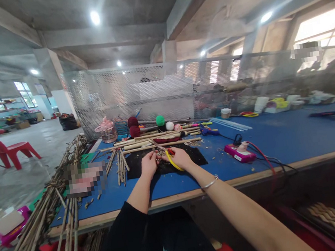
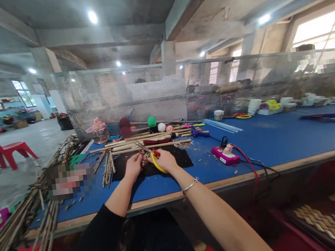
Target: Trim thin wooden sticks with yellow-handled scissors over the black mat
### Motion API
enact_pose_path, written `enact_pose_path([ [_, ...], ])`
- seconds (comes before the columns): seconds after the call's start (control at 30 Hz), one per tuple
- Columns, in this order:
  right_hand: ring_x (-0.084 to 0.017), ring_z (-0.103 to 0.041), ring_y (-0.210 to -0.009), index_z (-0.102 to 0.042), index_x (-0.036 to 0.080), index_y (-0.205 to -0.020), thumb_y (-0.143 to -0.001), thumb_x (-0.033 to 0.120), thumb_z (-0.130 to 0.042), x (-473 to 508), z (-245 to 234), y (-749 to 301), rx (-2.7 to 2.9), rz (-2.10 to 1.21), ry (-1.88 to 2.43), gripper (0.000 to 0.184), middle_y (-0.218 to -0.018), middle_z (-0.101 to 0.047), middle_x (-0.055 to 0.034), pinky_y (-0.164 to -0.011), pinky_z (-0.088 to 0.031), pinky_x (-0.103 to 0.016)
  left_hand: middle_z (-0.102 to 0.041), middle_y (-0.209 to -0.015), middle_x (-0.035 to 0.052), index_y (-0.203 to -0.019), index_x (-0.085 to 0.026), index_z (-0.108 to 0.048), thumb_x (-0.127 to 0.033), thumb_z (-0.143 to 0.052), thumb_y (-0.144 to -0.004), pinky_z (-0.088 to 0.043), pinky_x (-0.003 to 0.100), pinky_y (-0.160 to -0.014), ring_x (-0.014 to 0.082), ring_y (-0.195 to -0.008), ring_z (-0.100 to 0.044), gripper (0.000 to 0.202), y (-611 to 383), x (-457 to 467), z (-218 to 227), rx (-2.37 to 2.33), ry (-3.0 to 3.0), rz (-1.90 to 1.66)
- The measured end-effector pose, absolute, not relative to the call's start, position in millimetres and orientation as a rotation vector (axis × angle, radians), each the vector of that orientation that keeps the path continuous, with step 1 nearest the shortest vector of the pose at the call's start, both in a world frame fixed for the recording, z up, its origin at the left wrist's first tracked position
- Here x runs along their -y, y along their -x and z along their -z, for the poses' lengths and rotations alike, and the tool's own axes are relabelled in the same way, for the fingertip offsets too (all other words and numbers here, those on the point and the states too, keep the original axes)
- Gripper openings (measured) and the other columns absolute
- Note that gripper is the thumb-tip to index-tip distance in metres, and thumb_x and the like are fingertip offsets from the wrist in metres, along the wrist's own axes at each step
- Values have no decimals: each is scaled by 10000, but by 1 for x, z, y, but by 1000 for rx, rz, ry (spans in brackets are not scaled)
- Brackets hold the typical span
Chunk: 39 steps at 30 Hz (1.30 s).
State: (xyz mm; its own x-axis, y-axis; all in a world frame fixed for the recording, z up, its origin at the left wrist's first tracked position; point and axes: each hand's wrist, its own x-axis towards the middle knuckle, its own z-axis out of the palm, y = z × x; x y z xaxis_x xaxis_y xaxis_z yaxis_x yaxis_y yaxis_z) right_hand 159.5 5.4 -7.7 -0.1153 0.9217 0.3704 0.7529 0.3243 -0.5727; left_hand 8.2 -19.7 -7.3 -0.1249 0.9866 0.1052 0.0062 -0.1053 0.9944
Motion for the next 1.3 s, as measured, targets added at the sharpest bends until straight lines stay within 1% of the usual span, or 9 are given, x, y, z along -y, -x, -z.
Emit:
enact_pose_path([
  [0.13,-155,-574,-751,-561,219,-954,-607,506,-621,9,13,-155,1992,-364,1481,454,-867,-625,-23,-637,-405,-235,-636,-733,45,-995,-138,-606,-252,-456,-779,-314,168,-363,47,-394,-408,286,-8,20,8,-1244,-1350,-1339],
  [0.2,-162,-575,-790,-549,213,-983,-598,513,-629,11,13,-152,2002,-347,1504,495,-904,-617,-30,-659,-404,-238,-638,-728,41,-996,-141,-608,-264,-451,-778,-315,173,-357,44,-371,-387,296,-8,20,10,-1229,-1401,-1319],
  [0.37,-179,-568,-854,-547,199,-997,-615,497,-629,15,8,-150,2019,-254,1538,491,-941,-600,-48,-699,-395,-239,-635,-701,40,-950,-128,-620,-294,-468,-760,-326,172,-363,49,-380,-398,294,-9,18,13,-1188,-1433,-1308],
  [0.5,-197,-564,-870,-542,195,-968,-616,523,-617,19,5,-149,2047,-154,1601,486,-935,-598,-58,-698,-386,-249,-637,-717,51,-822,-114,-634,-291,-465,-756,-337,177,-371,54,-394,-415,254,-10,19,14,-1151,-1427,-1302],
  [0.57,-200,-569,-861,-533,192,-951,-626,549,-595,21,4,-148,2059,-130,1629,487,-931,-598,-62,-684,-383,-251,-641,-729,55,-801,-115,-633,-293,-470,-752,-335,173,-372,57,-409,-432,246,-10,19,14,-1140,-1402,-1296],
  [0.77,-216,-593,-803,-475,175,-948,-652,658,-490,23,2,-146,2088,-94,1685,567,-870,-614,-88,-632,-379,-265,-648,-726,47,-856,-120,-629,-312,-500,-740,-347,160,-385,54,-425,-447,258,-12,20,14,-1072,-1352,-1341],
  [0.9,-238,-598,-799,-475,177,-912,-641,716,-428,23,-1,-143,2107,-48,1748,605,-846,-621,-100,-629,-388,-279,-641,-691,37,-842,-125,-634,-297,-486,-752,-353,159,-382,53,-416,-441,245,-11,18,15,-1113,-1367,-1386],
  [1.13,-246,-599,-822,-515,179,-910,-628,735,-416,22,-3,-141,2114,-73,1808,631,-867,-628,-111,-654,-402,-284,-647,-716,46,-862,-135,-638,-290,-479,-756,-403,175,-418,76,-465,-496,246,-7,11,20,-1240,-1391,-1383],
  [1.3,-236,-600,-830,-538,200,-922,-644,715,-429,22,-3,-142,2111,-110,1801,595,-891,-636,-105,-675,-403,-288,-658,-753,59,-887,-138,-647,-300,-502,-742,-414,180,-433,88,-497,-523,261,-5,10,21,-1314,-1391,-1389],
])
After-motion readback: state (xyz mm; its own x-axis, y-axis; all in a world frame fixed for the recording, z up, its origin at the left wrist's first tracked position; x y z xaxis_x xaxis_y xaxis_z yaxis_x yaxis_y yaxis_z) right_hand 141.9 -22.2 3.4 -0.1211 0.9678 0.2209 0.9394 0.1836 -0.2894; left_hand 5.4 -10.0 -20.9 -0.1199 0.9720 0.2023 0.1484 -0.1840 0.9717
